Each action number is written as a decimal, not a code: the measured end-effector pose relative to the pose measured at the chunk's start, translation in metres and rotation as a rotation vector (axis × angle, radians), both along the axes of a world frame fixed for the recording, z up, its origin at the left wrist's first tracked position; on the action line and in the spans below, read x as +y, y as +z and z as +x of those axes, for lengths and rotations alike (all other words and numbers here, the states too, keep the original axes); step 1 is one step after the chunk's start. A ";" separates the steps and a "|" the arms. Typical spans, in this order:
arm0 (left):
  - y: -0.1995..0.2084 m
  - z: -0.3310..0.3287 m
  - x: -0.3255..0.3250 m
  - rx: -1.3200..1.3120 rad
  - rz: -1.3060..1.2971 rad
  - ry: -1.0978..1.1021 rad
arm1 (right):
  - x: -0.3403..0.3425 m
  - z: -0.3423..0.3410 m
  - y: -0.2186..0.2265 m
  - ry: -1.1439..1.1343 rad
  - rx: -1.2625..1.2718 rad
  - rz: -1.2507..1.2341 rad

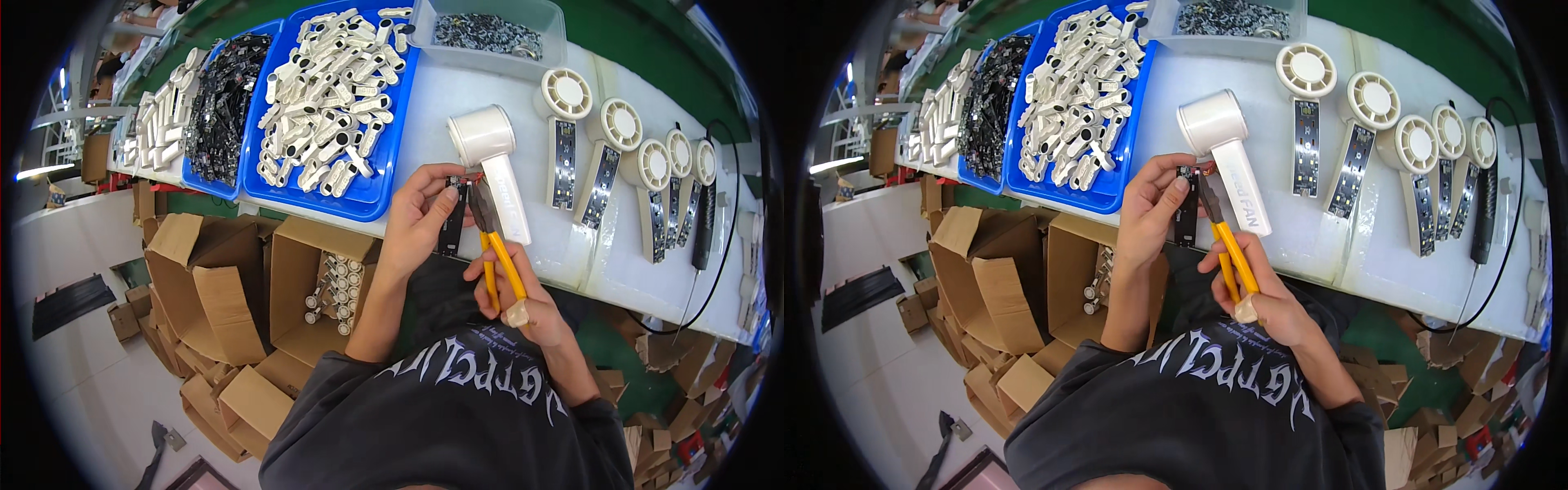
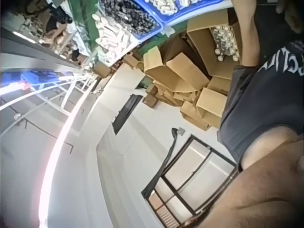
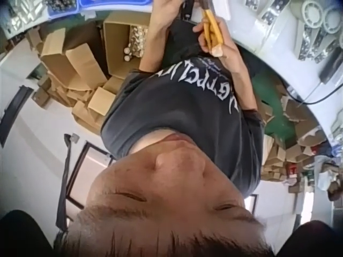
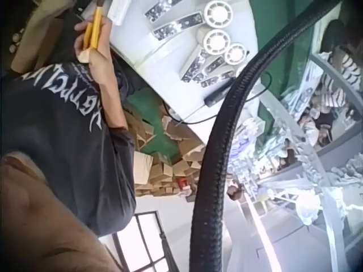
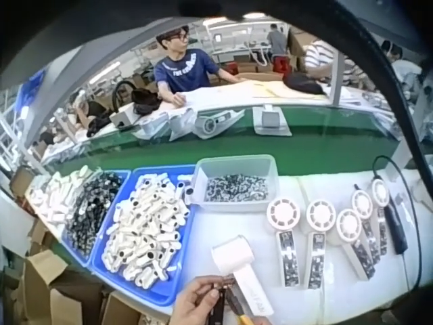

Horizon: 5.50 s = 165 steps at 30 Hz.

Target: The person assembles handheld fans by trimming wires with wire cutters and organizing electronic components from blue bins and cardboard boxes at a workstation.

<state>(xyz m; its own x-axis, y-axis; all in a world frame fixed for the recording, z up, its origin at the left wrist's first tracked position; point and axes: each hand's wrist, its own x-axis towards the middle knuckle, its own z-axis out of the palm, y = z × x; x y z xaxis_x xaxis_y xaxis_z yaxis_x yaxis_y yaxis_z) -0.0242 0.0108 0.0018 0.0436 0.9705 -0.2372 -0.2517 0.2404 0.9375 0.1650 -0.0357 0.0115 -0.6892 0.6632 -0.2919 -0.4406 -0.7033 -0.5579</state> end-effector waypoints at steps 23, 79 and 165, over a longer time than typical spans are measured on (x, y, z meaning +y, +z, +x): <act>0.126 -0.226 0.104 1.547 0.522 0.416 | 0.021 0.075 -0.022 -0.267 -0.211 0.518; 0.030 0.086 0.003 0.677 0.150 -0.443 | 0.025 0.082 -0.024 -0.470 -0.058 0.470; 0.001 0.057 -0.018 0.142 0.027 -0.076 | 0.005 0.043 0.048 0.172 -0.974 0.722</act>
<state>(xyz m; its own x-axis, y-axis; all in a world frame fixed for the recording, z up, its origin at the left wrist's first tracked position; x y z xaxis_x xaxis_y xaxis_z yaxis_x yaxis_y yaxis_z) 0.0327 -0.0072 0.0027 0.0852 0.9719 -0.2197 -0.0986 0.2276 0.9687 0.2076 -0.0308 0.0599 -0.4830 0.8080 -0.3375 0.4468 -0.1041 -0.8886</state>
